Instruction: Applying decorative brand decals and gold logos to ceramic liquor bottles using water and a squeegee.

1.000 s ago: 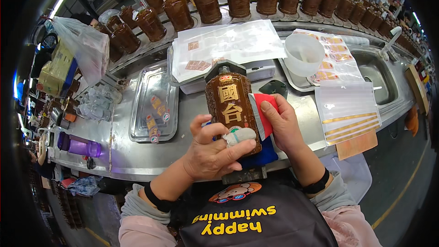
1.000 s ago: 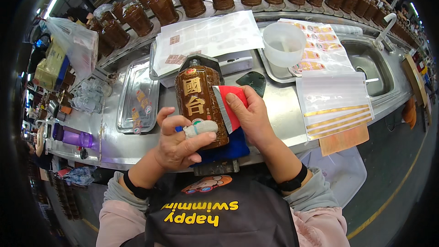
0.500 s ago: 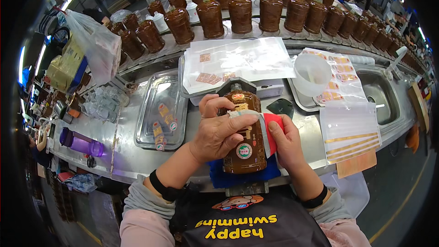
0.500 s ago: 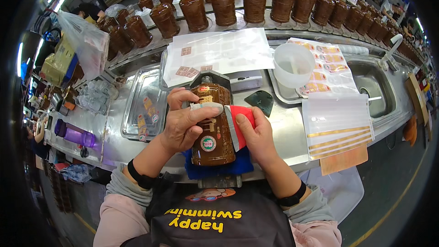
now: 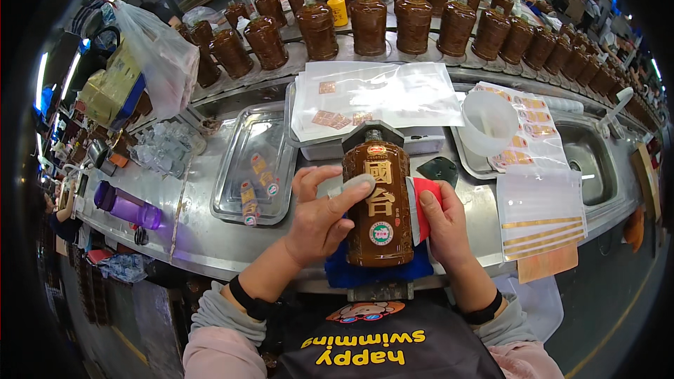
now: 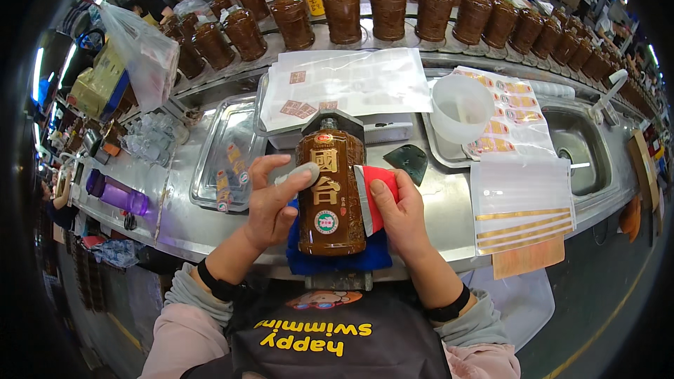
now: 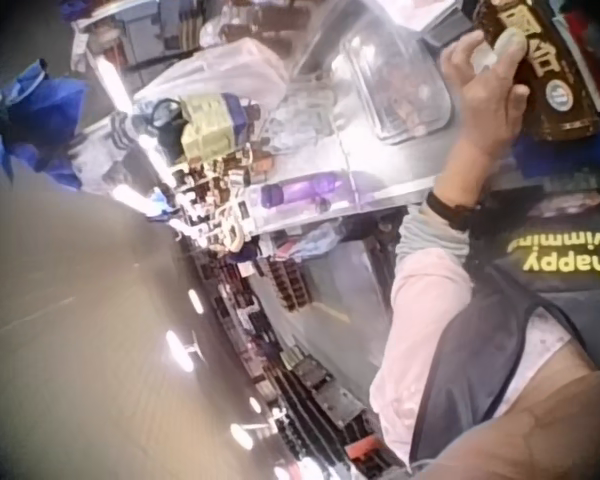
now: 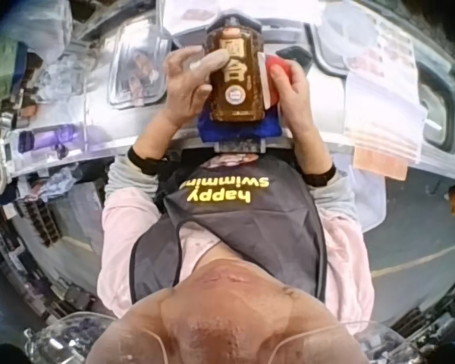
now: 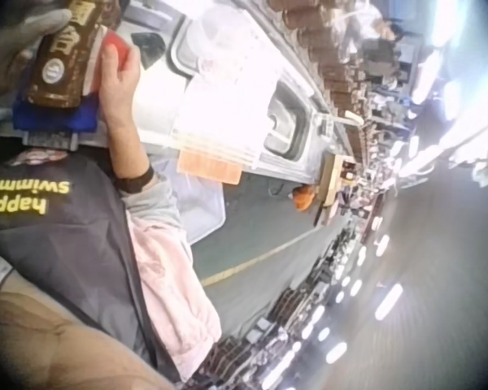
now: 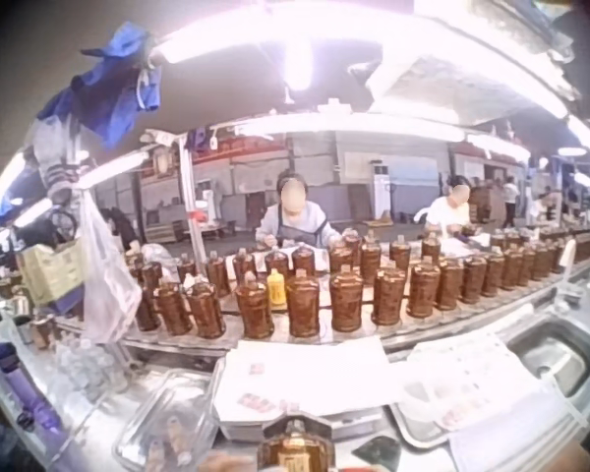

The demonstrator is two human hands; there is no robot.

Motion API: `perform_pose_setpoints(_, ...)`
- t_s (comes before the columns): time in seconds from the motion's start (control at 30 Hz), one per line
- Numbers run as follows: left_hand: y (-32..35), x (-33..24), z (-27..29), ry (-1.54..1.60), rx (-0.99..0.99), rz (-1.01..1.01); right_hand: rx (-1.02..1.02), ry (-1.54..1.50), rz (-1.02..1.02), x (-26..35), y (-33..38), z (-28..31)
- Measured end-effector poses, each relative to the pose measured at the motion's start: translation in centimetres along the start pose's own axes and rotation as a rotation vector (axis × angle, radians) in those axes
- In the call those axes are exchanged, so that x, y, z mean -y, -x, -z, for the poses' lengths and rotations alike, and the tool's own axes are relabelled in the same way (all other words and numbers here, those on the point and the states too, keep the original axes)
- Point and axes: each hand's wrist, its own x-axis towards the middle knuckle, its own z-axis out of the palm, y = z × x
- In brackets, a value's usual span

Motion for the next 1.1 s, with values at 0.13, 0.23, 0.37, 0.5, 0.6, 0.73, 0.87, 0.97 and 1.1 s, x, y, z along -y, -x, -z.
perform_pose_setpoints(0.13, -1.9, 1.8, -0.5, -0.007, -0.018, -0.013, -0.017, 0.021, 0.004, -0.2, 0.3, -0.2)
perform_pose_setpoints(0.23, -2.9, 2.5, -1.0, 0.107, -0.023, 0.024, -0.017, 0.023, -0.002, -0.2, 0.3, -0.2)
perform_pose_setpoints(0.37, -4.1, 2.4, -0.7, 0.032, 0.073, -0.106, -0.017, 0.108, 0.038, -0.3, 0.1, 0.1)
perform_pose_setpoints(0.5, -2.6, -0.1, 0.5, -0.083, 0.189, -0.173, -0.021, 0.079, 0.065, 0.9, -0.3, 0.4)
perform_pose_setpoints(0.6, 0.6, -2.0, 0.4, -0.026, 0.139, -0.109, -0.048, 0.361, 0.315, 3.4, -1.1, 0.4)
perform_pose_setpoints(0.73, 5.2, -3.4, -0.1, 0.07, -0.01, 0.083, 0.2, 0.911, 1.015, 6.2, -1.3, -1.3)
perform_pose_setpoints(0.87, 5.6, -4.6, -1.3, -0.199, 0.03, 0.211, 0.476, 0.739, 0.763, 7.3, 3.4, -1.4)
perform_pose_setpoints(0.97, 5.8, -4.1, -2.1, -0.11, 0.074, 0.3, 0.194, 0.885, 0.515, 7.5, 4.7, 3.7)
perform_pose_setpoints(1.1, 6.0, -4.1, -2.5, 0.006, 0.008, 0.301, -0.089, 1.474, 0.439, 8.8, 6.0, 15.7)
